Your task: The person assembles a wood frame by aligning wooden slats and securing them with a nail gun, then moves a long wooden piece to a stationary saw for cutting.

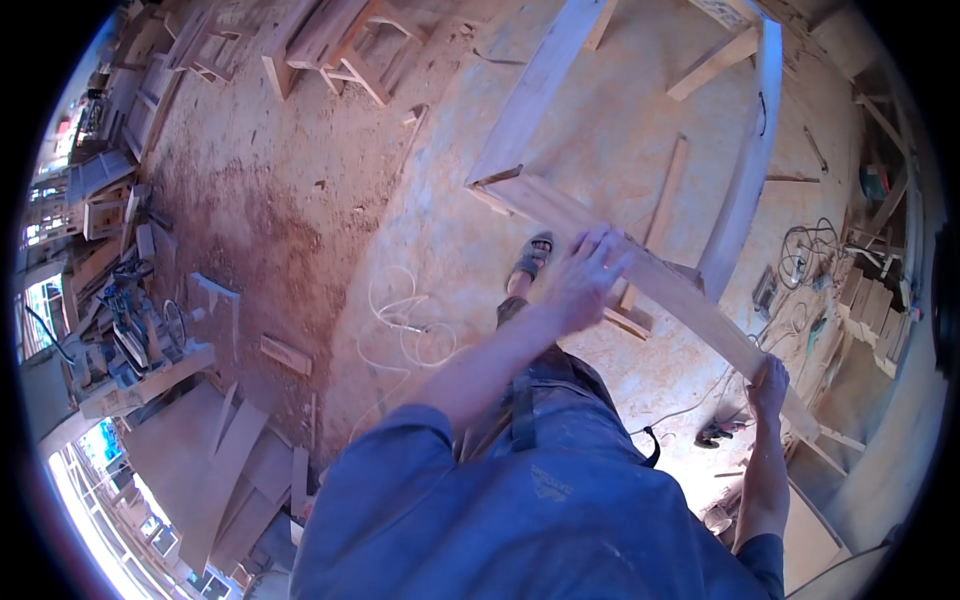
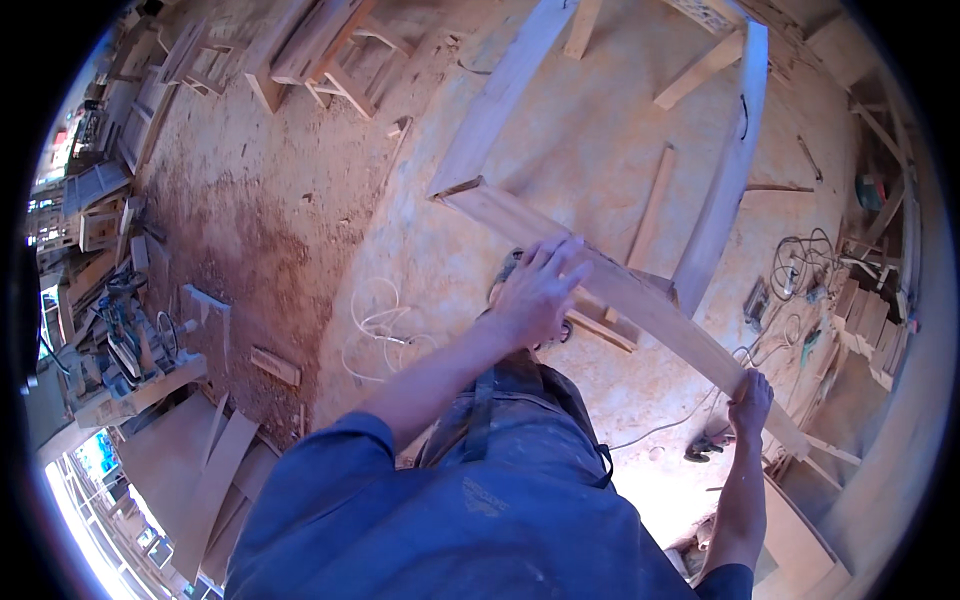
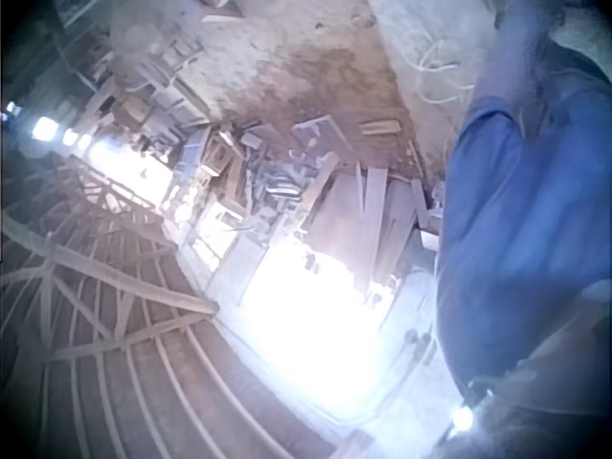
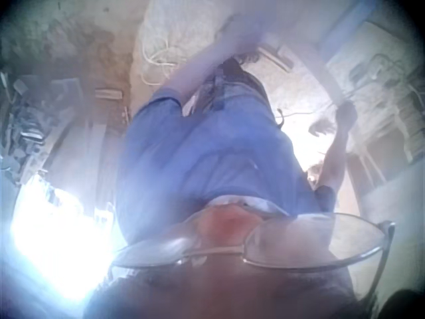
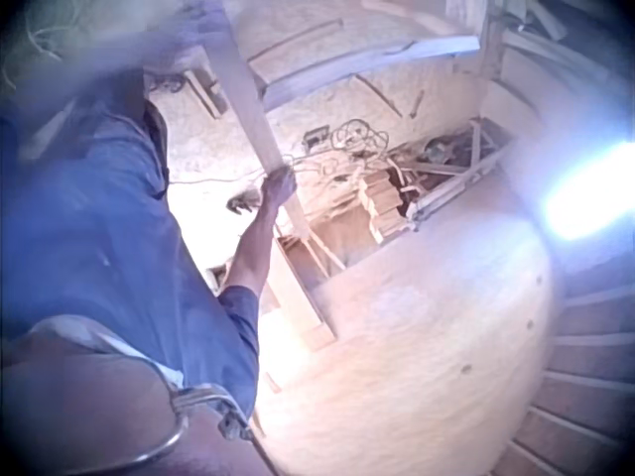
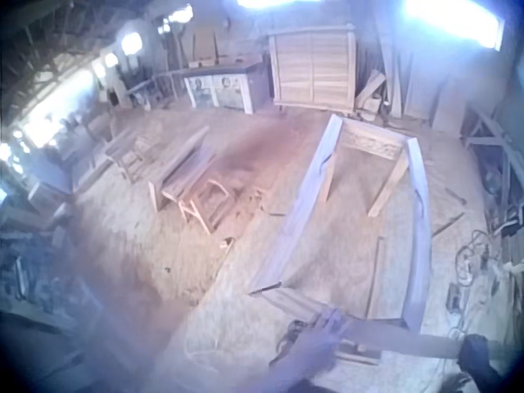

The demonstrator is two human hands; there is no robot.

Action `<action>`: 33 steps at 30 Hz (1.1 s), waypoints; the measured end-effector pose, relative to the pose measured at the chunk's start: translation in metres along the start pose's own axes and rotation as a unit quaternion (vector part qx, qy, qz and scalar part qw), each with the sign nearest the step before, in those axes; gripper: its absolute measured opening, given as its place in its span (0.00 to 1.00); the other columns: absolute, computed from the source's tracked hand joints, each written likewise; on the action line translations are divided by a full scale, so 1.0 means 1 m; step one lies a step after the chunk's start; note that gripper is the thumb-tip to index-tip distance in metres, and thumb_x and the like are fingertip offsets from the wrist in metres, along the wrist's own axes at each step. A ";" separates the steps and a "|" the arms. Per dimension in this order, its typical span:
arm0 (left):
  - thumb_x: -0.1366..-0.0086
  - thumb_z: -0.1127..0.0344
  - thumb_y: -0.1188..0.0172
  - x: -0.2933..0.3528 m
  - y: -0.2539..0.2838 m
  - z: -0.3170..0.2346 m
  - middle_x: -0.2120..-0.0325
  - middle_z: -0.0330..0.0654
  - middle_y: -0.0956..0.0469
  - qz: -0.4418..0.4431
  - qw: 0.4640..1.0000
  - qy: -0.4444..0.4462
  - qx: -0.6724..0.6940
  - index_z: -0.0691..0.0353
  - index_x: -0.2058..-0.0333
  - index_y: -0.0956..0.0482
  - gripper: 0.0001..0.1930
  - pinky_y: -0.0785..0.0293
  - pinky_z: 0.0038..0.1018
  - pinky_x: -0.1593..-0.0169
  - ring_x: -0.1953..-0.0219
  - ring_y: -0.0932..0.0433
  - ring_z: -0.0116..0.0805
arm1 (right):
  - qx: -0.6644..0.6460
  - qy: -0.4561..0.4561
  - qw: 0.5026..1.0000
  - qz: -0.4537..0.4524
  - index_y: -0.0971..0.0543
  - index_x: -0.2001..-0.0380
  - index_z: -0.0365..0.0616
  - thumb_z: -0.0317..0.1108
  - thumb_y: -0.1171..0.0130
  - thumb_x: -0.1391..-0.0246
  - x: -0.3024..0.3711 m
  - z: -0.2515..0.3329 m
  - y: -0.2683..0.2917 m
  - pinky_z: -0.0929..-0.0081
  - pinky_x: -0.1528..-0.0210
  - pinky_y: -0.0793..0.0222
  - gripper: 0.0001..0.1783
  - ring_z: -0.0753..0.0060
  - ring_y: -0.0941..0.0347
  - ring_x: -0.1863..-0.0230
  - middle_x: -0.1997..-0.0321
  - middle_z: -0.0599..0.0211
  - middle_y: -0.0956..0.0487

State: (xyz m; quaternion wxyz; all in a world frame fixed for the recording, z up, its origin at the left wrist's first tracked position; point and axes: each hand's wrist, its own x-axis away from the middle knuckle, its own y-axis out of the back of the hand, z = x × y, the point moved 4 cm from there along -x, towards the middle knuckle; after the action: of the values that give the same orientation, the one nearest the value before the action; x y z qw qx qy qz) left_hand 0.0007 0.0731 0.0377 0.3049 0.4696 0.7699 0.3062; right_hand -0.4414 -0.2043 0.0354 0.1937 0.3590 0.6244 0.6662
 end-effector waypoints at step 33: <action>0.57 0.70 0.30 -0.057 0.001 0.086 0.57 0.39 0.24 0.170 0.982 -0.034 -0.077 0.52 0.52 0.21 0.28 0.38 0.35 0.40 0.47 0.29 0.40 | -0.081 0.121 0.989 -0.033 0.35 0.34 0.43 0.27 0.25 0.67 -0.078 0.174 0.020 0.50 0.28 0.47 0.52 0.40 0.40 0.32 0.36 0.47 0.33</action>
State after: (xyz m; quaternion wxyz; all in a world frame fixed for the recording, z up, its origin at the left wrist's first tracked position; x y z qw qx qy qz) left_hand 0.0878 0.0377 -0.0051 0.3095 0.5786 0.6427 0.3954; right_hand -0.2604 -0.1412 0.0295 0.1671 0.2374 0.5985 0.7467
